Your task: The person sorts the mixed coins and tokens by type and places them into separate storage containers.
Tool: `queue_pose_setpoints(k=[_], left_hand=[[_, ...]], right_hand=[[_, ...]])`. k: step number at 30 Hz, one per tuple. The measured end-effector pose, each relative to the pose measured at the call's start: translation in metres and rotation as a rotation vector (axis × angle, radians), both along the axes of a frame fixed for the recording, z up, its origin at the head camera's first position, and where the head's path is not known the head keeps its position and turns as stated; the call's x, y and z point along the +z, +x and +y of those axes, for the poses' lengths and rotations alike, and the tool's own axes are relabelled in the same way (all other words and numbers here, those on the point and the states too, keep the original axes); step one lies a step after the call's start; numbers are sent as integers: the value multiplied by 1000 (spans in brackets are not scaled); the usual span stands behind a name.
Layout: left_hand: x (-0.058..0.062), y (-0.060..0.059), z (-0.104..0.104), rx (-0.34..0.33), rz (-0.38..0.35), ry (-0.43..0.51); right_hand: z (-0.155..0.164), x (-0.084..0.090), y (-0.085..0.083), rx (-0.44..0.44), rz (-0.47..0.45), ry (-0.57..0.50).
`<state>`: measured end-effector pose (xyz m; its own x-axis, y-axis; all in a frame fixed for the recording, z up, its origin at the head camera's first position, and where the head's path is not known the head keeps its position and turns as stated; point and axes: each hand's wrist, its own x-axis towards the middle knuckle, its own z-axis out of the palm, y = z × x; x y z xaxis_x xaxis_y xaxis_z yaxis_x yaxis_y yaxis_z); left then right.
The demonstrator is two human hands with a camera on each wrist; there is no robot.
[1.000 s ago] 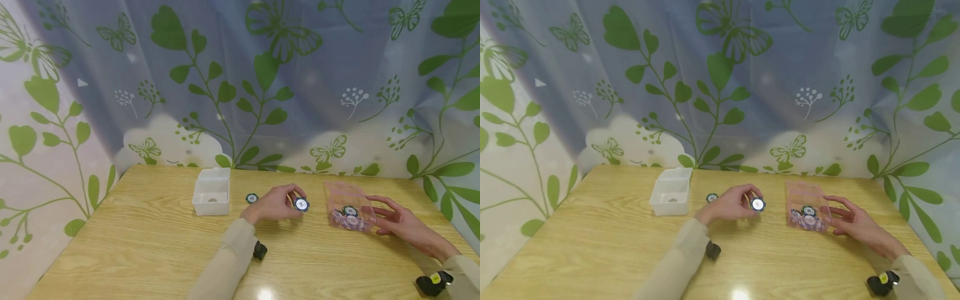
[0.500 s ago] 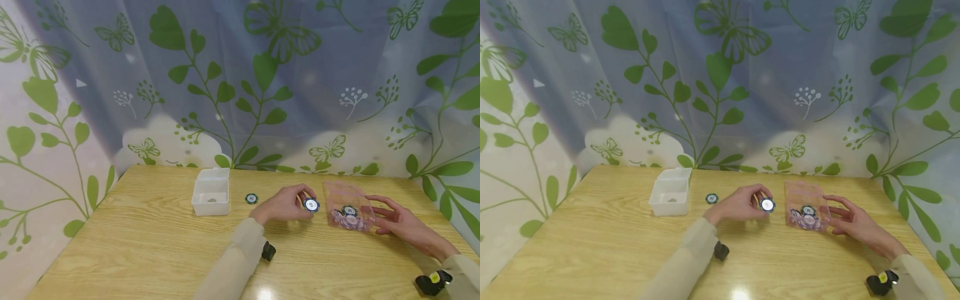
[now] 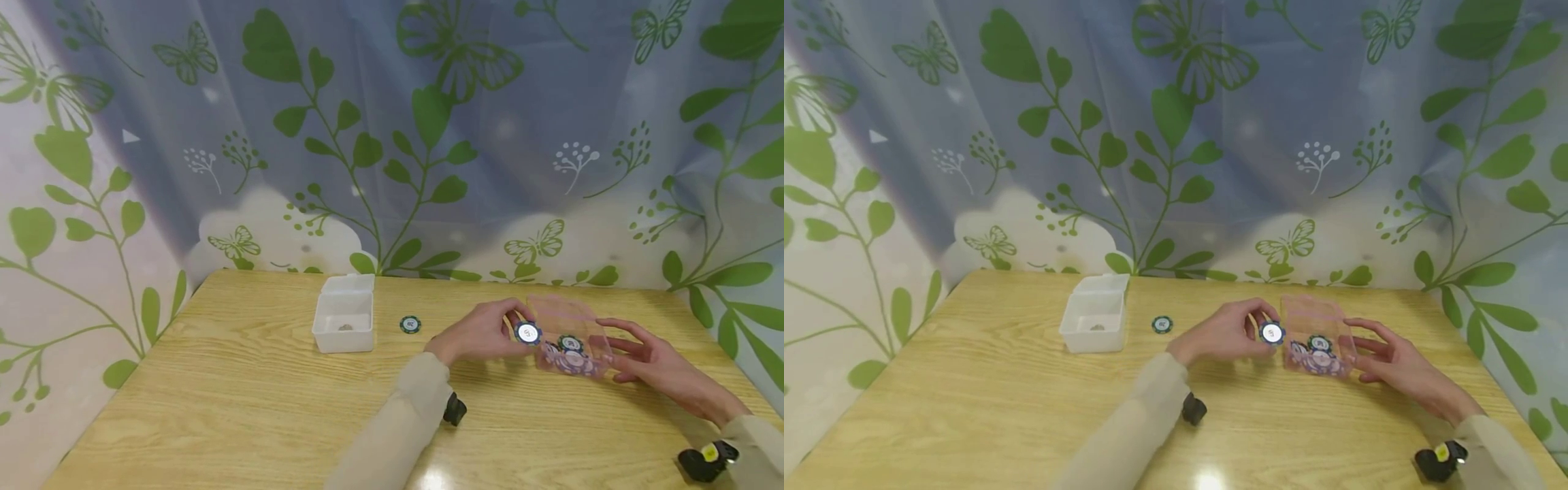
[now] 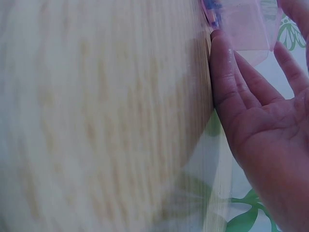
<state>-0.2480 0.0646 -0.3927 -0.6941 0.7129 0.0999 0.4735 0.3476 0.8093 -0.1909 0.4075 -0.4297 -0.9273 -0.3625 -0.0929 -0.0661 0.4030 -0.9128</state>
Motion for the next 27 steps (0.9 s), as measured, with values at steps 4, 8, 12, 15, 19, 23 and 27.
queue_pose_setpoints(k=[4, 8, 12, 15, 19, 23, 27], left_hand=[[1, 0, 7, 4, 18, -13], [1, -2, 14, 1, 49, -24], [2, -5, 21, -1, 64, -31], [2, -6, 27, 3, 70, -34], [1, -8, 36, 7, 68, -38], [-1, -7, 44, 7, 93, -44], [-2, -6, 51, 8, 109, -50]], right_hand=[[0, 0, 0, 4, -2, -7], [0, 0, -1, -7, -5, 9], [0, 0, -1, -2, 1, 14], [1, 0, -1, 14, 8, 1], [2, -1, -1, 20, 10, -8], [3, -1, -1, 17, 5, -5], [2, -1, -1, 15, -7, -4]])
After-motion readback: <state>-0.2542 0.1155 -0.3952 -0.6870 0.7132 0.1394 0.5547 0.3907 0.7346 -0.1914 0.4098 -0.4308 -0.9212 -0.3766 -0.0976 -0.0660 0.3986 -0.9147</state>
